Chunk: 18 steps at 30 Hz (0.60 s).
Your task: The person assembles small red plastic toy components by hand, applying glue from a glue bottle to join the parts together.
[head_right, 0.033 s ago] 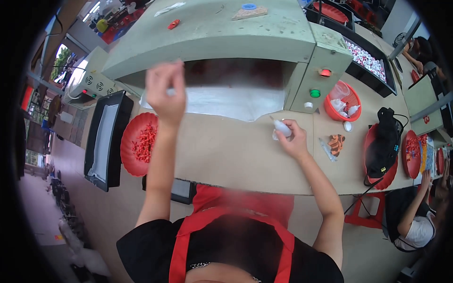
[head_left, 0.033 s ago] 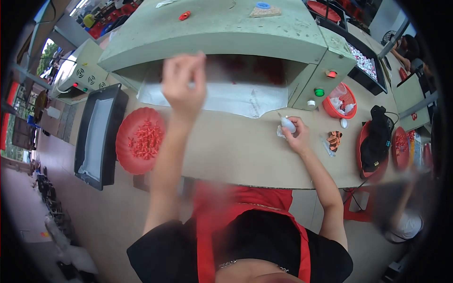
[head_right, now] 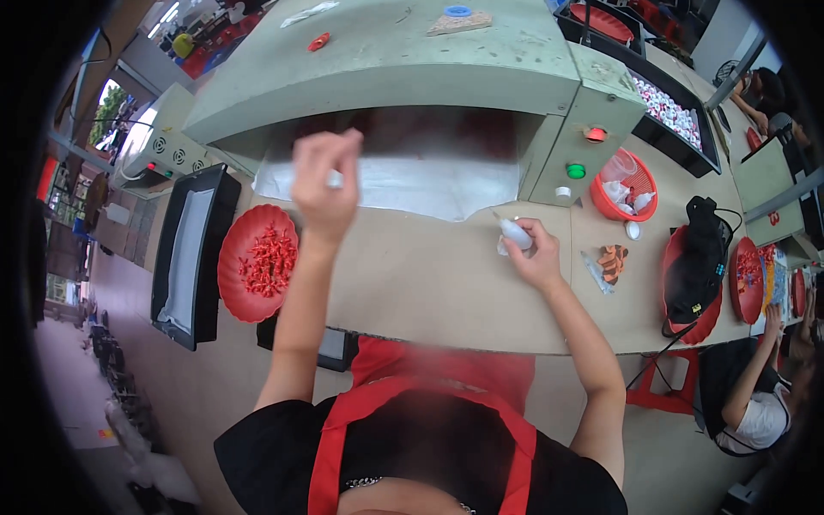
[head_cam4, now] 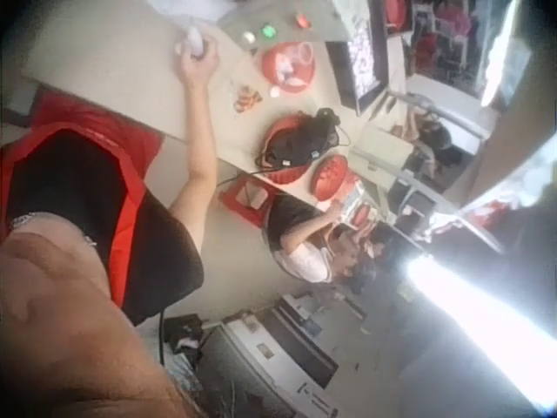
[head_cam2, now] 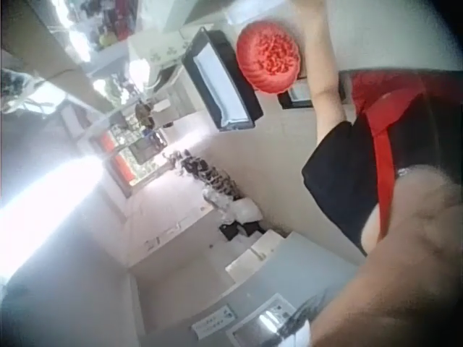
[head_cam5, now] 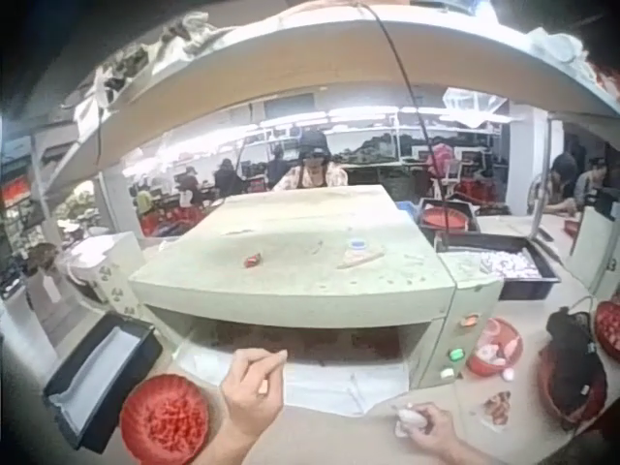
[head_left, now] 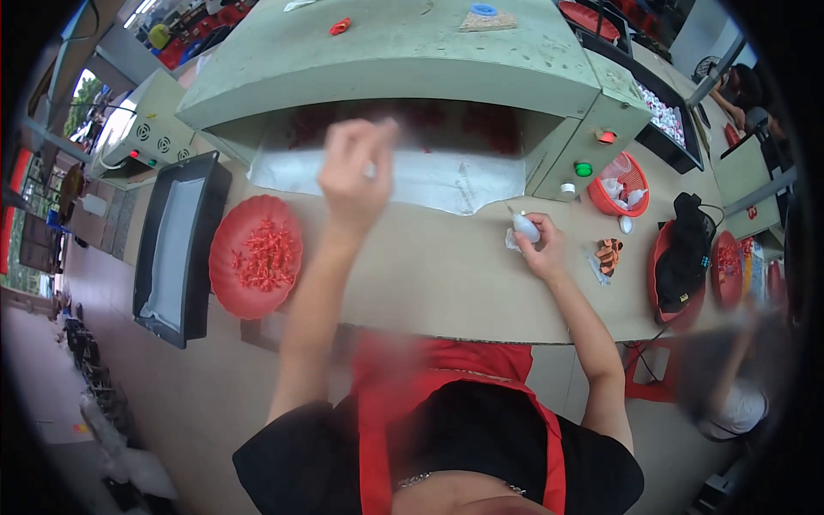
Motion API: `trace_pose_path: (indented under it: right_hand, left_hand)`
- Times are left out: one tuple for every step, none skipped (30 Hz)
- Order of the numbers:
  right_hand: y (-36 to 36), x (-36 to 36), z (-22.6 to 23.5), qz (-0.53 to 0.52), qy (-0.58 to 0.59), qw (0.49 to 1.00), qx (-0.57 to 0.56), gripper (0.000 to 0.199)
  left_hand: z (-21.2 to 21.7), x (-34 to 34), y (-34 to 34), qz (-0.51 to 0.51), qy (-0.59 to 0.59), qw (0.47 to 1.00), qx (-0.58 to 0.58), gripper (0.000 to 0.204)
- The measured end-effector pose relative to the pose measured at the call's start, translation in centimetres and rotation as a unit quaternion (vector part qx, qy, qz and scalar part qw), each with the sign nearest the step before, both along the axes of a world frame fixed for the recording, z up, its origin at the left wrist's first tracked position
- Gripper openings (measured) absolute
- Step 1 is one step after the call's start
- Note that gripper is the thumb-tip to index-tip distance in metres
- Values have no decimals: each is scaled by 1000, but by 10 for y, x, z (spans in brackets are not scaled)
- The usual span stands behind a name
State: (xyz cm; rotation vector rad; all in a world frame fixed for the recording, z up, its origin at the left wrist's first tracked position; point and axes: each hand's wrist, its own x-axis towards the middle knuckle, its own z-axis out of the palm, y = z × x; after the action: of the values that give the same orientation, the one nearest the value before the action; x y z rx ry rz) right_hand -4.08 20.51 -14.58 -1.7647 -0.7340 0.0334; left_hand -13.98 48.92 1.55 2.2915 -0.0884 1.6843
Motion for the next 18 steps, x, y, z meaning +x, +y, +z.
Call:
trace_pose_path:
  right_hand:
    - [1,1,0,-3,-27,1000,-1,28]
    - [3,1,0,0,-28,1000,-9,28]
    - [2,0,1,-6,-21,1000,-7,28]
    - [1,0,1,-13,-14,1000,-5,27]
    - [0,0,-1,-10,-16,1000,-12,27]
    - [1,0,-4,-23,-13,1000,1,27]
    - [2,0,-5,-37,-10,999,14,27]
    - [4,1,-4,-34,-13,999,10,27]
    - [6,0,-2,-41,-12,999,10,27]
    - [6,0,-2,-50,-9,999,10,27]
    - [5,-1,-3,-48,-11,999,8,27]
    - [5,-1,-4,-52,-8,999,5,27]
    - [5,0,-4,-57,-5,998,4,26]
    - [6,0,-3,-53,-8,999,4,26]
    - [7,0,-2,-53,-4,999,5,26]
    - [6,-1,-1,-54,0,999,7,26]
    - [4,-1,-2,-55,1,998,9,26]
    - [3,-1,-3,-57,4,998,10,27]
  left_hand:
    - [-25,6,0,-35,78,991,-99,16]
    - [-52,11,2,-70,156,965,-197,16]
    - [-82,22,17,-24,208,954,-213,15]
    - [-104,39,36,20,261,938,-228,14]
    - [-115,55,45,20,259,937,-235,14]
    - [-122,72,52,57,324,918,-221,15]
    - [-129,88,59,92,388,894,-205,16]
    - [-137,105,63,92,385,894,-210,16]
    - [-147,122,64,111,338,920,-165,17]
    - [-150,133,64,129,291,941,-117,17]
    - [-154,141,67,129,290,941,-120,17]
    - [-157,147,70,147,307,935,-100,19]
    - [-154,151,72,164,324,928,-78,21]
    - [-153,151,74,167,322,929,-79,21]
    - [-152,147,76,169,337,916,-135,23]
    - [-148,142,75,170,351,901,-189,26]
    - [-140,133,70,169,352,902,-187,26]
    - [-133,117,66,132,348,896,-242,24]
